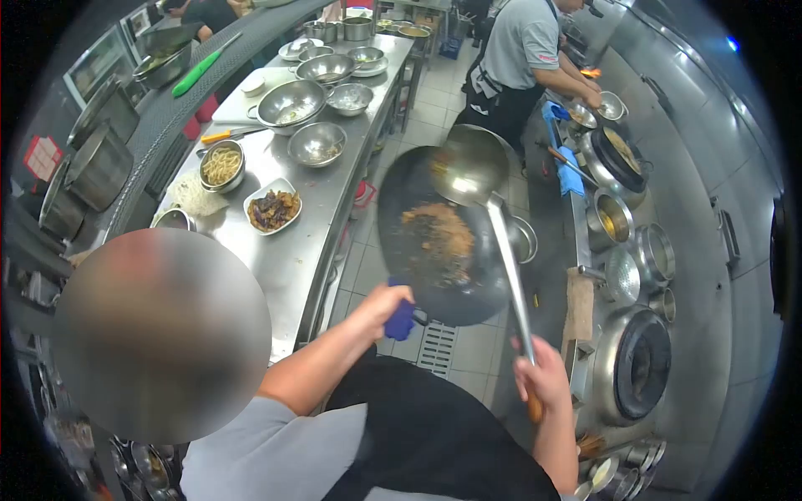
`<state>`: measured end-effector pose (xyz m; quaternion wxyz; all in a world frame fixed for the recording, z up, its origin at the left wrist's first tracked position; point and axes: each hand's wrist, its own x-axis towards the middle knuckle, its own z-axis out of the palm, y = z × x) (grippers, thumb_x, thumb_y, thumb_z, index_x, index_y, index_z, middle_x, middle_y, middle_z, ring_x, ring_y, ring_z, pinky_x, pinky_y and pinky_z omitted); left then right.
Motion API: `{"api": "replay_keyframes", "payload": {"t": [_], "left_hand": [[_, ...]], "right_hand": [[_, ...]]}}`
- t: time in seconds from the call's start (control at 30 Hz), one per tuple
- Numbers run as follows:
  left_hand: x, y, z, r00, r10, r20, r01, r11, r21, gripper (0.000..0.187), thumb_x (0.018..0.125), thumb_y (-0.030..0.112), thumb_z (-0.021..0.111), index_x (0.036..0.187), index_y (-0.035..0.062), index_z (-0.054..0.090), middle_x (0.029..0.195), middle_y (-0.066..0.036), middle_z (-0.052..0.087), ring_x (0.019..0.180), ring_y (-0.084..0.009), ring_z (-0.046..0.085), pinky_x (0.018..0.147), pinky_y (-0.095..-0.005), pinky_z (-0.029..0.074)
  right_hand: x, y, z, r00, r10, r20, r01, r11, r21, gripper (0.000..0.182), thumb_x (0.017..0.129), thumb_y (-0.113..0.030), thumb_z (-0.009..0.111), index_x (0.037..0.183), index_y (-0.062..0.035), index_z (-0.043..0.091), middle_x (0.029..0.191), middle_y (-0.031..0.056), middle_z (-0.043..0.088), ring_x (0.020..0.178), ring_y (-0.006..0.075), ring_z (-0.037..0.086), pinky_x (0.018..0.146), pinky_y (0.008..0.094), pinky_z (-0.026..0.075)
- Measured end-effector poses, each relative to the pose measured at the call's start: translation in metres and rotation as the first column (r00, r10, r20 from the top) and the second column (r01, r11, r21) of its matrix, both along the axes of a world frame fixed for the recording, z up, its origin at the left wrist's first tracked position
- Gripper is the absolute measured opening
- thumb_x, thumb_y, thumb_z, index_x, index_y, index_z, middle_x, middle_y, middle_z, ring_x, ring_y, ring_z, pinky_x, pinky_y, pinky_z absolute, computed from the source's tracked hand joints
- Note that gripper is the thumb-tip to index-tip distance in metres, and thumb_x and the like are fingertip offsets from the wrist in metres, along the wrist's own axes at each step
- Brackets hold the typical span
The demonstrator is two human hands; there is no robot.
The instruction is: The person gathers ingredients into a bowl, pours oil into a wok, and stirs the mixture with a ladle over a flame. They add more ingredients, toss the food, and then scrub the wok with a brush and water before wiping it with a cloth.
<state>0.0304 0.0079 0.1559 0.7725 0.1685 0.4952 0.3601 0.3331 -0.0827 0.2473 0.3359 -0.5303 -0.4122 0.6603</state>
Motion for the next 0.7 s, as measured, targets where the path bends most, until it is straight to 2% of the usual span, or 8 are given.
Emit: {"api": "replay_keyframes", "payload": {"t": [0.1, 0.2, 0.33, 0.4, 0.5, 0.57, 0.63, 0.7], "left_hand": [[0.075, 0.004, -0.003, 0.992, -0.08, 0.094, 0.078, 0.997, 0.025, 0.017, 0.069, 0.015, 0.062, 0.081, 0.0043, 0.06, 0.067, -0.005, 0.056, 0.05, -0.0172, 0.054, 0.044, -0.0297, 0.046], [0.152, 0.0, 0.021, 0.939, -0.239, 0.246, 0.248, 0.969, -0.006, 0.007, 0.07, 0.014, 0.06, 0.072, 0.0076, 0.058, 0.06, -0.002, 0.054, 0.045, -0.0128, 0.05, 0.04, -0.0268, 0.042], [0.268, -0.006, 0.013, 0.898, -0.4, 0.18, 0.401, 0.916, 0.035, 0.008, 0.069, 0.014, 0.061, 0.07, 0.0083, 0.057, 0.06, -0.003, 0.054, 0.044, -0.0146, 0.05, 0.039, -0.0292, 0.043], [0.319, -0.011, 0.031, 0.839, -0.515, 0.175, 0.521, 0.854, 0.013, 0.007, 0.069, 0.015, 0.062, 0.07, 0.0094, 0.058, 0.063, -0.002, 0.055, 0.045, -0.0149, 0.051, 0.041, -0.0317, 0.043], [0.399, -0.021, 0.042, 0.718, -0.662, 0.215, 0.674, 0.738, 0.025, 0.008, 0.07, 0.015, 0.06, 0.068, 0.0085, 0.056, 0.059, -0.005, 0.053, 0.047, -0.0169, 0.053, 0.041, -0.0312, 0.046], [0.448, -0.014, 0.026, 0.649, -0.728, 0.221, 0.742, 0.67, 0.025, 0.009, 0.073, 0.016, 0.055, 0.067, 0.0086, 0.055, 0.058, -0.005, 0.053, 0.046, -0.0181, 0.052, 0.041, -0.0321, 0.047], [0.51, -0.018, 0.018, 0.6, -0.768, 0.223, 0.789, 0.615, -0.003, 0.011, 0.075, 0.017, 0.052, 0.068, 0.0088, 0.055, 0.058, -0.005, 0.054, 0.045, -0.0192, 0.052, 0.041, -0.0324, 0.046], [0.563, -0.022, 0.006, 0.558, -0.798, 0.227, 0.818, 0.575, 0.013, 0.012, 0.075, 0.018, 0.052, 0.068, 0.0093, 0.055, 0.058, -0.005, 0.054, 0.045, -0.0195, 0.052, 0.04, -0.0329, 0.045]], "right_hand": [[0.067, -0.079, -0.053, 0.915, -0.231, 0.33, 0.228, 0.972, 0.049, 0.019, 0.081, -0.014, 0.063, 0.087, -0.0067, 0.047, 0.06, 0.0005, 0.045, 0.041, 0.0097, 0.044, 0.036, 0.0247, 0.037], [0.115, -0.141, -0.102, 0.513, -0.252, 0.821, 0.2, 0.965, 0.171, 0.023, 0.08, -0.014, 0.068, 0.08, 0.0044, 0.055, 0.069, 0.0074, 0.056, 0.065, 0.0145, 0.05, 0.062, 0.0338, 0.043], [0.214, -0.267, -0.253, 0.436, -0.692, 0.575, 0.664, 0.679, 0.313, 0.027, 0.079, -0.018, 0.068, 0.078, 0.0056, 0.055, 0.069, 0.0128, 0.058, 0.065, 0.018, 0.052, 0.063, 0.0349, 0.044], [0.199, -0.271, -0.186, 0.211, -0.597, 0.774, 0.634, 0.686, 0.356, 0.029, 0.079, -0.02, 0.067, 0.076, 0.0067, 0.055, 0.071, 0.0169, 0.059, 0.068, 0.0207, 0.057, 0.065, 0.0338, 0.045], [0.196, -0.277, -0.113, 0.217, -0.661, 0.718, 0.787, 0.554, 0.272, 0.03, 0.08, -0.022, 0.067, 0.076, 0.005, 0.053, 0.063, 0.011, 0.056, 0.061, 0.0236, 0.058, 0.059, 0.0343, 0.045], [0.203, -0.276, -0.124, 0.162, -0.661, 0.733, 0.852, 0.469, 0.235, 0.027, 0.081, -0.021, 0.065, 0.077, 0.0031, 0.053, 0.061, 0.0072, 0.056, 0.057, 0.024, 0.058, 0.056, 0.0335, 0.045], [0.214, -0.279, -0.125, 0.146, -0.905, 0.401, 0.967, 0.216, 0.135, 0.028, 0.082, -0.017, 0.065, 0.066, -0.0022, 0.046, 0.052, 0.0044, 0.049, 0.041, 0.0165, 0.049, 0.04, 0.0309, 0.039], [0.222, -0.281, -0.133, 0.072, -0.877, 0.475, 0.963, 0.186, 0.197, 0.03, 0.084, -0.017, 0.064, 0.064, -0.0065, 0.044, 0.048, 0.0026, 0.045, 0.034, 0.0112, 0.042, 0.033, 0.0285, 0.032]]}}
